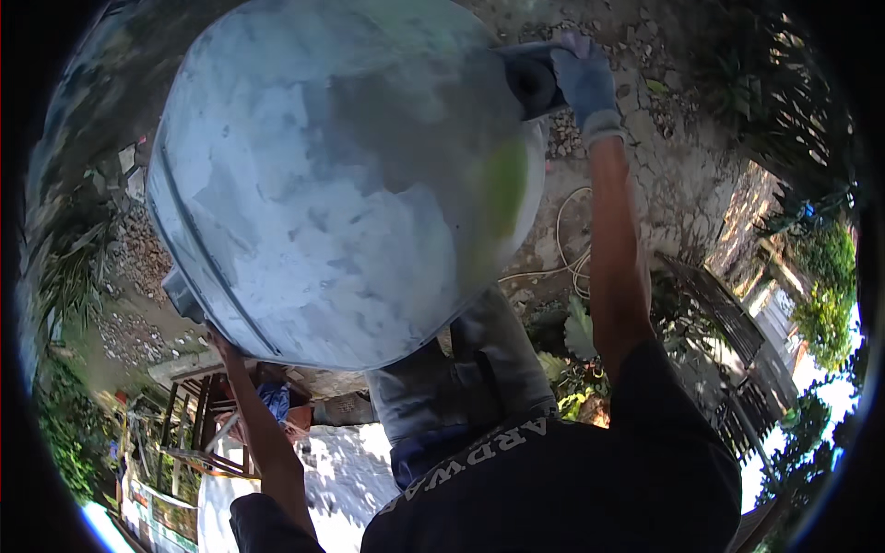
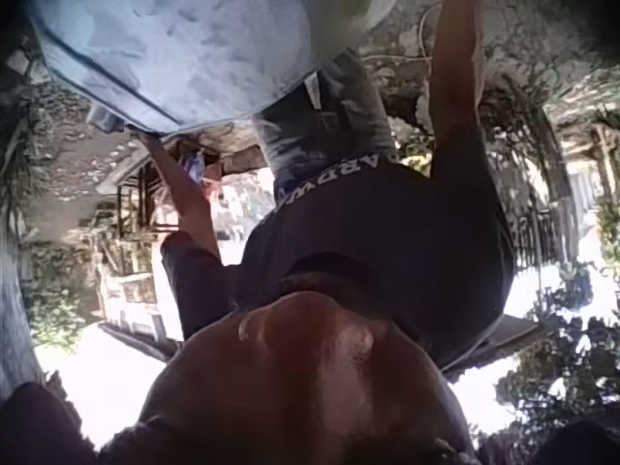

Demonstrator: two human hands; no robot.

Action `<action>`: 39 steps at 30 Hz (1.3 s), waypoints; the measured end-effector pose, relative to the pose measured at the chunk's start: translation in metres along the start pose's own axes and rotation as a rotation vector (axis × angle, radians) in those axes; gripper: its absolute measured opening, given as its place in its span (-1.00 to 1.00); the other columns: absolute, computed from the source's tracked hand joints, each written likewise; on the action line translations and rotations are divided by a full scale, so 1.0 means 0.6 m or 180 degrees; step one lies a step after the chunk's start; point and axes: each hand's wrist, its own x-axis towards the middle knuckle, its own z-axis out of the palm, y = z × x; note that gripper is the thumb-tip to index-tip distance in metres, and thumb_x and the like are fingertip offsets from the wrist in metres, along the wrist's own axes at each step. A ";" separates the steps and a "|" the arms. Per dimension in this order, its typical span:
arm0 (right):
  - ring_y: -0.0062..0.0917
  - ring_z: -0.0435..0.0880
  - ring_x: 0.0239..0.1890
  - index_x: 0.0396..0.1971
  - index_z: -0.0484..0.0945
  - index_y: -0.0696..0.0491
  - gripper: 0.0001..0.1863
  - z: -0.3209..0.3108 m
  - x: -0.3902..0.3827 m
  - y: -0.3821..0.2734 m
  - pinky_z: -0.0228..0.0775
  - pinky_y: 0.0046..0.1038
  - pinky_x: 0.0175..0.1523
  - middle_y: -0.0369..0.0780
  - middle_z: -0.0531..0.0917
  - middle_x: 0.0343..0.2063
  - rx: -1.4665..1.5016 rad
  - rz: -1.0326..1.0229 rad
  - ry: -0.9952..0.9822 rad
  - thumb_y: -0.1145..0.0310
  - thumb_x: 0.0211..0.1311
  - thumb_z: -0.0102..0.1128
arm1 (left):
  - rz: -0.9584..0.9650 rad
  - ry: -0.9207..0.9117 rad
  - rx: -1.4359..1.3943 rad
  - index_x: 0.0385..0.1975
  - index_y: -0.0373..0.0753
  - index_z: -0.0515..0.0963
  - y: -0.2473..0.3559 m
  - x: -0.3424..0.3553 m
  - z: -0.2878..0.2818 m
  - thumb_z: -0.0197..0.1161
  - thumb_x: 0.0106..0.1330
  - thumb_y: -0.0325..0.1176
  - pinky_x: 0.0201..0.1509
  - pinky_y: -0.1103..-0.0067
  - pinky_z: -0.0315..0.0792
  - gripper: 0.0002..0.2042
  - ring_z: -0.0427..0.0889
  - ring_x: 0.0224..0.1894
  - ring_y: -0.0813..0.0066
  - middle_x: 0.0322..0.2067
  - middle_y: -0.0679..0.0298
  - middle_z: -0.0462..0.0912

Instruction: Sand the surface of a motorcycle fairing or body part.

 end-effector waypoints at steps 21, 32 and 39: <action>0.16 0.73 -0.19 -0.16 0.66 0.25 -0.76 0.013 -0.174 -0.069 0.59 0.00 -0.09 0.19 0.70 -0.36 0.0601 -0.0056 0.0047 0.39 0.33 0.21 | -0.1909 0.1186 0.0496 0.60 0.04 0.24 0.259 -0.105 0.074 0.00 0.30 0.65 0.52 -0.41 0.09 0.01 0.18 0.60 -0.16 0.56 0.03 0.23; 0.15 0.66 -0.06 -0.01 0.58 0.12 -0.63 -0.072 -0.301 -0.068 0.51 0.05 0.05 0.07 0.64 -0.08 0.2020 0.0928 -0.0106 0.54 0.13 0.34 | 0.3951 0.0802 0.2552 0.50 -0.21 0.40 0.702 -0.354 0.626 -0.11 0.60 0.31 0.55 -0.21 0.34 -0.24 0.38 0.52 -0.13 0.46 -0.07 0.40; 0.10 0.59 0.07 -0.02 0.54 0.15 -0.62 -0.073 -0.344 0.013 0.43 0.05 0.23 0.07 0.61 -0.04 0.2332 0.1195 -0.0208 0.49 0.15 0.41 | 0.3555 -0.0786 0.4514 0.45 -0.27 0.48 0.666 -0.444 0.955 0.21 0.52 0.25 0.59 -0.10 0.18 -0.25 0.42 0.50 -0.21 0.43 -0.17 0.47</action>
